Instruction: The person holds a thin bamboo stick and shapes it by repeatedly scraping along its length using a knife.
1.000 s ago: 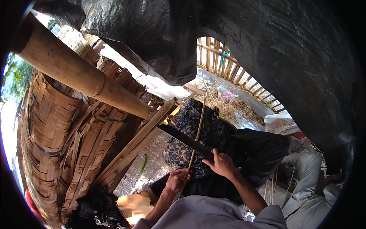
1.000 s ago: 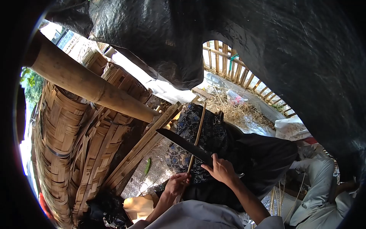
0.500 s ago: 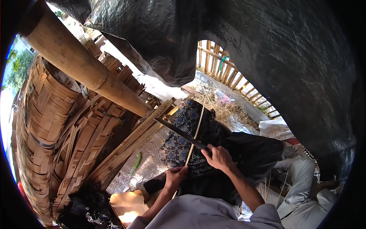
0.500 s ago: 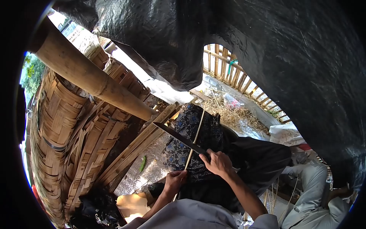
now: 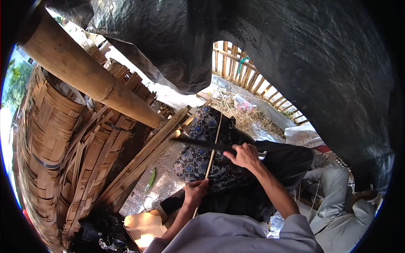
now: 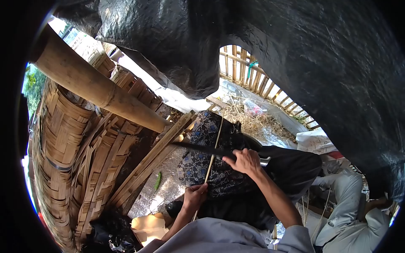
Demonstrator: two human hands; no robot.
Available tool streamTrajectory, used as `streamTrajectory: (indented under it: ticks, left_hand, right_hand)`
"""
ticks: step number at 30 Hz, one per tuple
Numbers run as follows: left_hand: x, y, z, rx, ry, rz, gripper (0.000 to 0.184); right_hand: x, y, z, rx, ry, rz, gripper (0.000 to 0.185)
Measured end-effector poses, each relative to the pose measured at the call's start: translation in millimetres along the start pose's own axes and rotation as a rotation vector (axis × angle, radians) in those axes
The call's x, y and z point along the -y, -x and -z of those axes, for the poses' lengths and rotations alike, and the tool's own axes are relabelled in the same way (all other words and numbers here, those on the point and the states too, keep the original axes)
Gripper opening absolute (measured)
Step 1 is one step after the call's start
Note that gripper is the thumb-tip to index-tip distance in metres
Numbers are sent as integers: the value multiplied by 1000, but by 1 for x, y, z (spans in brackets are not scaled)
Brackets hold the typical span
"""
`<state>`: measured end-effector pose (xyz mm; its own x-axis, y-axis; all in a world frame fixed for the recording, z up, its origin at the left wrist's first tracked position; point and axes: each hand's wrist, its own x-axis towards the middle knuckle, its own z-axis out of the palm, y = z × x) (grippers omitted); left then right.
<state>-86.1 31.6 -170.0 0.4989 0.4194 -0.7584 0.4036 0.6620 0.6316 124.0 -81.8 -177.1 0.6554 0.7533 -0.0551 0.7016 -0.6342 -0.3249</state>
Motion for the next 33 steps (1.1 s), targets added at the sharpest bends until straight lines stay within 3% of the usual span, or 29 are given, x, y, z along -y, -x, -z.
streamTrajectory:
  ticks: [3,7,9,13,15,18,21,27,31,33]
  left_hand:
    - [-2,-1,0,63,32,28,25]
    - [-5,3,2,22,14,60,24]
    - [-7,4,-1,14,8,73,25]
    - [-6,-3,1,77,-3,40,24]
    - [-5,1,0,21,-14,30,24]
    - [-15,-3,-14,-21,-48,-23,23]
    - [-18,-9,-8,22,-10,-9,24]
    - [-14,-1,-6,-6,-56,50,26]
    - [-13,-10,-8,-5,-25,-17,27]
    - [-20,-13,-8,50,7,-33,27]
  right_hand:
    - [3,4,-18,-100,-60,-71,58]
    - [1,12,2,26,-57,55,54]
    - [-9,2,2,-66,33,32,55]
    - [5,11,-10,-152,-91,-7,56]
    - [3,19,-2,-54,-17,157,60]
    - [-10,7,-9,24,33,130,64]
    - [4,7,-16,-58,-45,20,63]
    - [7,32,-7,-115,-12,156,61]
    - [-1,18,-17,-79,-3,113,62]
    - [5,19,-26,-241,-21,37,61]
